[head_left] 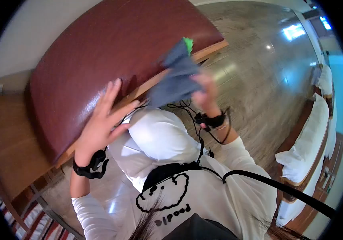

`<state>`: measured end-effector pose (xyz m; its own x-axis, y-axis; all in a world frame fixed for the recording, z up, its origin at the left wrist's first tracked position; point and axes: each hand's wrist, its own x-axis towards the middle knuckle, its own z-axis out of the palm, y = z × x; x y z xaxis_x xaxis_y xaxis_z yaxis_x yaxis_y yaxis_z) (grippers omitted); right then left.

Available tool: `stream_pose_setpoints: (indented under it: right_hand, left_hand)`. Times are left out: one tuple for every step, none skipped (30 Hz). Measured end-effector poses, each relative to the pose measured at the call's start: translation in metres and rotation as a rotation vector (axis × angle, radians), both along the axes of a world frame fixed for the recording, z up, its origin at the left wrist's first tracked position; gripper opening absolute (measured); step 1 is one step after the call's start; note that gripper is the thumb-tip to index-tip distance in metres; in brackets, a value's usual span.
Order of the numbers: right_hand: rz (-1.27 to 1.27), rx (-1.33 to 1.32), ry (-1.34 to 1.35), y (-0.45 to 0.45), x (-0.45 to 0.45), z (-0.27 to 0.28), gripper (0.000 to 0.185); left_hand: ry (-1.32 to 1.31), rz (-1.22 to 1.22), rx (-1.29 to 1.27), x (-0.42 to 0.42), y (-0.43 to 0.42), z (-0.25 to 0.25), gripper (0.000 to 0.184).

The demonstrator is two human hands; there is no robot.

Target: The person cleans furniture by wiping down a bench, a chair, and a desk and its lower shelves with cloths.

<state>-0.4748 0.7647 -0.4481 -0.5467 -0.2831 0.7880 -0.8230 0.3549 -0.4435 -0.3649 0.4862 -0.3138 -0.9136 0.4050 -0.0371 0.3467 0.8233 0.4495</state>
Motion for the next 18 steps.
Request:
stream_pose_setpoints:
  right_hand:
    - [-0.187, -0.154, -0.072, 0.021, -0.009, -0.005, 0.033]
    - [-0.439, -0.238, 0.0, 0.039, -0.026, -0.015, 0.028]
    - [-0.567, -0.279, 0.097, 0.046, -0.036, -0.004, 0.027]
    - [-0.578, -0.263, 0.119, 0.062, -0.051, -0.013, 0.029]
    - [-0.621, -0.304, 0.149, 0.055, -0.059, -0.011, 0.032]
    - [-0.576, -0.22, 0.161, 0.057, -0.072, -0.026, 0.038]
    - [-0.535, -0.138, 0.175, 0.053, -0.082, -0.04, 0.046]
    - [-0.456, -0.094, 0.166, 0.042, -0.091, -0.064, 0.051]
    - [-0.375, -0.048, 0.157, 0.025, -0.095, -0.08, 0.056]
    - [-0.411, -0.101, 0.216, 0.006, -0.096, -0.095, 0.059]
    - [-0.382, -0.102, 0.201, -0.003, -0.1, -0.104, 0.059]
    - [-0.347, -0.237, 0.192, -0.014, -0.103, -0.11, 0.06]
    - [-0.316, -0.374, 0.179, -0.026, -0.102, -0.112, 0.061]
    - [-0.209, -0.481, 0.195, -0.037, -0.098, -0.116, 0.055]
    - [-0.188, -0.487, 0.186, -0.044, -0.094, -0.117, 0.055]
    - [-0.087, -0.374, 0.233, -0.05, -0.086, -0.119, 0.049]
    - [0.009, -0.261, 0.286, -0.053, -0.078, -0.12, 0.043]
    - [-0.002, -0.174, 0.398, -0.07, -0.062, -0.086, 0.031]
  left_hand:
    - [0.08, 0.044, -0.017, 0.005, -0.007, 0.012, 0.046]
    - [0.125, 0.096, -0.013, 0.012, -0.015, 0.016, 0.043]
    - [0.172, 0.153, -0.013, 0.019, -0.024, 0.019, 0.04]
    - [0.205, 0.258, 0.021, 0.028, -0.032, 0.021, 0.033]
    - [0.256, 0.36, 0.096, 0.036, -0.039, 0.02, 0.031]
    - [0.28, 0.448, 0.134, 0.044, -0.046, 0.018, 0.03]
    - [0.306, 0.532, 0.171, 0.052, -0.055, 0.015, 0.03]
    - [0.299, 0.558, 0.17, 0.059, -0.065, 0.005, 0.03]
    - [0.332, 0.615, 0.177, 0.066, -0.075, -0.003, 0.029]
    - [0.36, 0.674, 0.18, 0.076, -0.084, -0.011, 0.029]
    - [0.384, 0.724, 0.179, 0.083, -0.089, -0.017, 0.027]
    - [0.382, 0.771, 0.223, 0.091, -0.094, -0.024, 0.027]
    - [0.382, 0.815, 0.267, 0.099, -0.097, -0.029, 0.027]
    - [0.374, 0.839, 0.256, 0.104, -0.101, -0.034, 0.027]
    - [0.376, 0.831, 0.202, 0.107, -0.1, -0.036, 0.026]
    - [0.374, 0.819, 0.15, 0.11, -0.1, -0.04, 0.026]
    - [0.343, 0.823, 0.179, 0.111, -0.099, -0.044, 0.026]
    - [0.372, 0.774, 0.15, 0.108, -0.098, -0.043, 0.027]
